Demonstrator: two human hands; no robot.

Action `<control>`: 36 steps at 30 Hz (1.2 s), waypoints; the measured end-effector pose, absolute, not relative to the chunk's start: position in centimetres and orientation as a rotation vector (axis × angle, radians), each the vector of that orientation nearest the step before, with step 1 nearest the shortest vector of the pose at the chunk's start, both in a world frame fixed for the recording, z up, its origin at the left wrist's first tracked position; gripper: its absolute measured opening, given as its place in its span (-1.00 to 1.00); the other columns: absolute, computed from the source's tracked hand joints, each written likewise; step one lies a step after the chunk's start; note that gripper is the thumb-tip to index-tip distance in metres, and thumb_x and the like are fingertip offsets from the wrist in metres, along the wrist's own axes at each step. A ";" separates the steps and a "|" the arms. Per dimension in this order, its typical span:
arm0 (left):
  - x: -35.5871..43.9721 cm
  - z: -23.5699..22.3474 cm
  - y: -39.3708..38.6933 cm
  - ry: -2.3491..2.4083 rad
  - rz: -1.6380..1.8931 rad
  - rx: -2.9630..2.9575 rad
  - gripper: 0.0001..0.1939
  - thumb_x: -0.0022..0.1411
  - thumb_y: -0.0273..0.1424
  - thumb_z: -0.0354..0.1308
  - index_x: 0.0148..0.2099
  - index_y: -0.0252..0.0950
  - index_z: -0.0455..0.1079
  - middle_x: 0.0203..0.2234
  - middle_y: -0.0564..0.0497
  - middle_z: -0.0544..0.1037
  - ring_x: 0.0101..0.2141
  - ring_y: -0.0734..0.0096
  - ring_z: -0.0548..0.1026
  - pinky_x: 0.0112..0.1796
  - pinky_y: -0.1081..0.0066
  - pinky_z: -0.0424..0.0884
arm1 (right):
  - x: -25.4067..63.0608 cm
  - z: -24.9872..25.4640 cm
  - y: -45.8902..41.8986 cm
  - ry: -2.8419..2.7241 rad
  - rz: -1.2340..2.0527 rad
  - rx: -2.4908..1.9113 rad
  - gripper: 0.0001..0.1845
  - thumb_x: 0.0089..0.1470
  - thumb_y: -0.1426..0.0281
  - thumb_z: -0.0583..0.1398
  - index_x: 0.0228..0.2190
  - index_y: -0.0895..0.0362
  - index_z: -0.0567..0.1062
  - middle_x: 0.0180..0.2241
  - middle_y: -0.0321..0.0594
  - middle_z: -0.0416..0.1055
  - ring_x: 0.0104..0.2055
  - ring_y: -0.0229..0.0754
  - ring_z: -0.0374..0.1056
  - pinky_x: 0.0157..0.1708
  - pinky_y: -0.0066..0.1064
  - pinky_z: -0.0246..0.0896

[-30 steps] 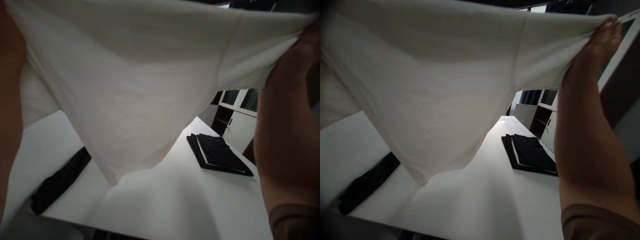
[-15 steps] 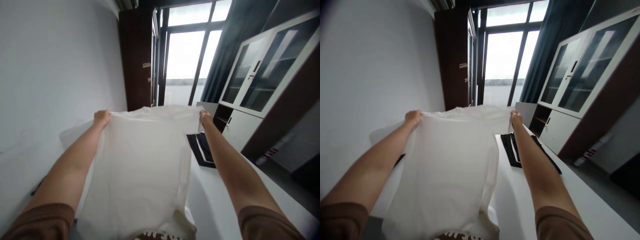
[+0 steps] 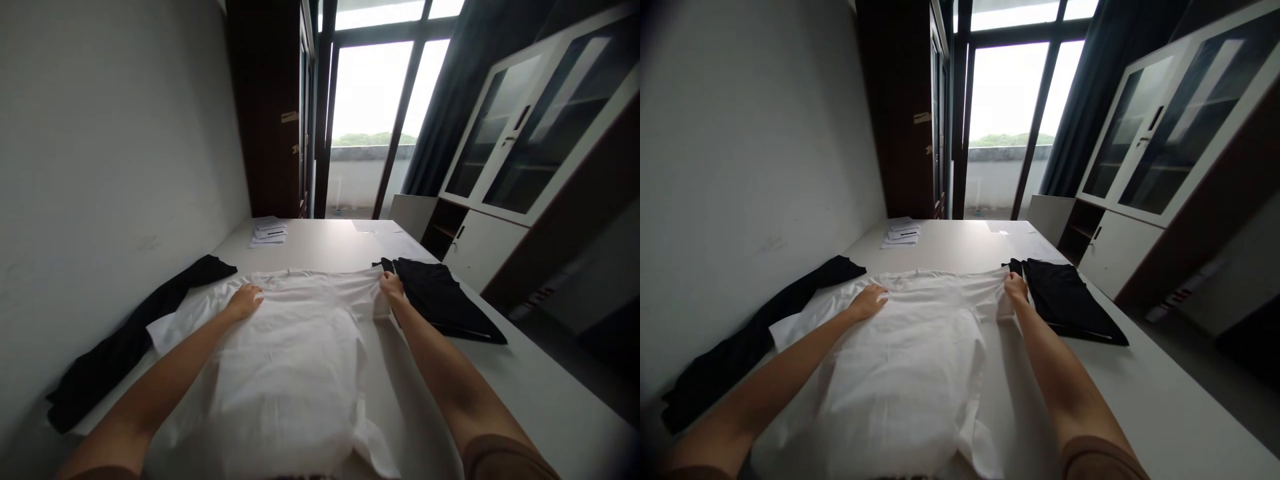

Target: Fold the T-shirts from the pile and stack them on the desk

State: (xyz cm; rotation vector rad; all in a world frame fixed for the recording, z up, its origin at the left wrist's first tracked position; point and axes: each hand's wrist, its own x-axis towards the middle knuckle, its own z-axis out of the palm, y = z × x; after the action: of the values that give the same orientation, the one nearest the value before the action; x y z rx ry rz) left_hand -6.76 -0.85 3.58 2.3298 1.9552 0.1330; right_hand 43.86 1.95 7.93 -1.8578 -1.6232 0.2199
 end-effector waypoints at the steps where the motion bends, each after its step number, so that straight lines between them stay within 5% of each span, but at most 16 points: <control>1: -6.8 3.3 -1.4 1.922 0.119 2.334 -0.45 0.39 -0.10 -0.07 0.30 -0.20 0.36 0.26 -0.10 0.40 0.26 0.15 0.31 0.25 0.26 0.18 | 44.6 7.9 2.3 -1.576 0.192 -1.864 -0.55 0.31 0.16 -0.04 -0.39 0.05 0.54 -0.41 -0.02 0.45 -0.31 0.00 0.43 -0.26 -0.14 0.31; 4: -6.5 2.3 -2.8 1.858 0.034 2.319 -0.34 0.36 0.06 -0.07 0.34 -0.17 0.32 0.32 -0.11 0.33 0.30 0.08 0.27 0.26 0.19 0.19 | 47.5 7.7 3.5 -1.357 0.159 -1.862 -0.53 0.29 0.08 -0.02 -0.44 0.02 0.53 -0.36 0.07 0.47 -0.25 0.10 0.45 -0.19 0.06 0.29; 7: -5.1 0.9 -3.3 1.874 -0.039 2.278 -0.22 0.35 0.16 -0.13 0.47 -0.08 0.11 0.46 -0.11 0.04 0.42 -0.05 0.01 0.30 -0.07 0.04 | 50.3 7.3 4.2 -1.269 0.160 -1.958 -0.54 0.22 0.03 0.04 -0.40 0.03 0.57 -0.36 0.16 0.46 -0.18 0.24 0.46 -0.13 0.21 0.24; 12: -2.3 -0.9 -1.8 1.955 -0.057 2.249 -0.19 0.37 0.20 -0.28 0.53 0.02 -0.15 0.51 -0.06 -0.25 0.46 -0.11 -0.27 0.26 -0.41 -0.25 | 49.2 6.3 2.9 -1.467 0.032 -2.012 -0.50 0.27 0.07 0.00 -0.03 0.06 0.56 -0.06 0.26 0.43 0.05 0.32 0.37 0.01 0.17 0.20; 16: -1.9 -1.4 0.1 1.929 -0.041 2.276 -0.21 0.37 0.21 -0.31 0.53 0.07 -0.14 0.51 -0.02 -0.26 0.46 -0.10 -0.30 0.25 -0.43 -0.28 | 43.7 5.4 2.2 -1.864 -0.106 -1.918 -0.53 0.34 0.21 -0.01 0.12 0.12 0.45 0.09 0.19 0.38 0.18 0.25 0.25 0.13 0.03 0.12; 21: -2.1 -1.4 1.8 1.908 -0.036 2.296 -0.22 0.38 0.21 -0.31 0.53 0.10 -0.15 0.51 0.01 -0.25 0.46 -0.09 -0.31 0.24 -0.45 -0.27 | 37.2 3.5 2.5 -2.412 0.252 -1.606 -0.59 0.34 0.17 0.07 0.08 0.01 0.52 0.06 -0.07 0.46 0.11 0.03 0.34 0.09 -0.24 0.20; 36: -1.6 -1.3 3.8 1.931 0.019 2.270 -0.26 0.39 0.18 -0.29 0.52 0.11 -0.12 0.51 0.04 -0.23 0.45 -0.11 -0.25 0.23 -0.47 -0.29 | 34.1 0.5 4.0 -2.468 0.252 -1.724 -0.40 0.31 0.06 0.07 0.30 -0.09 0.30 0.39 -0.07 0.11 0.39 0.15 0.01 0.31 0.16 -0.16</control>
State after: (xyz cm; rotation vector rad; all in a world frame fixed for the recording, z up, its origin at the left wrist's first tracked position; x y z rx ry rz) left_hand -1.65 3.85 -1.27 2.2700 1.9314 0.0194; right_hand 34.08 3.98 0.48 -1.7241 -2.4677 0.2517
